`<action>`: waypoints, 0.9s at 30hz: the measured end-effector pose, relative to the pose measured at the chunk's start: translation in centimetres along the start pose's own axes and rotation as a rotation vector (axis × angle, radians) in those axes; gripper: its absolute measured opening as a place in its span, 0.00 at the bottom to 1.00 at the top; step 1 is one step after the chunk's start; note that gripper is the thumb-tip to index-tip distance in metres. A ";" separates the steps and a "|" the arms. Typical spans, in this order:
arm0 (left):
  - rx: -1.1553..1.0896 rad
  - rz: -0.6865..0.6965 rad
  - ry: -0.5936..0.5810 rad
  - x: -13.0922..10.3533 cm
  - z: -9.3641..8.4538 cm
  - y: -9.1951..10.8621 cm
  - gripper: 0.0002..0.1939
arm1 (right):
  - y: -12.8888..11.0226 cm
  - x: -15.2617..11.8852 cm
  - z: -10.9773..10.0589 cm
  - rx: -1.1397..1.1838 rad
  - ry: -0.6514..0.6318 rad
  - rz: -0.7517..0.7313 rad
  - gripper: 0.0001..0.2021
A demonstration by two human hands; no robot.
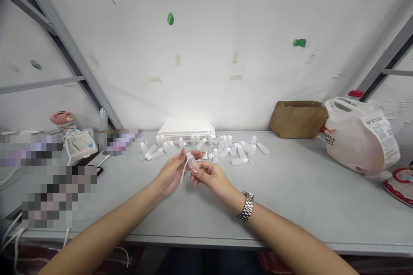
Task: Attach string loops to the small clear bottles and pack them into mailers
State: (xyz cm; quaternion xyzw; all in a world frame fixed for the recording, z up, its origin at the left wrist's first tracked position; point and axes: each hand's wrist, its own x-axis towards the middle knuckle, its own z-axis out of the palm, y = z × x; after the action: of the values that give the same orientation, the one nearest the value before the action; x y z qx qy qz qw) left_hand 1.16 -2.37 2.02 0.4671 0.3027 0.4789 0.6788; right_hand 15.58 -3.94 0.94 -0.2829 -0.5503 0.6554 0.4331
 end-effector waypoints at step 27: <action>1.201 0.710 0.143 -0.5 -1.5 -0.4 0.08 | 0.2 -0.5 -0.6 -0.604 0.388 -0.295 0.12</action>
State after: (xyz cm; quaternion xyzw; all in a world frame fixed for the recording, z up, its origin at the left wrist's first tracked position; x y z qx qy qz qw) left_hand -0.12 -2.38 1.05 0.7994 0.3878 0.4511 0.0842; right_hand 16.30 -4.05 0.59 -0.4342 -0.6612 0.3289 0.5159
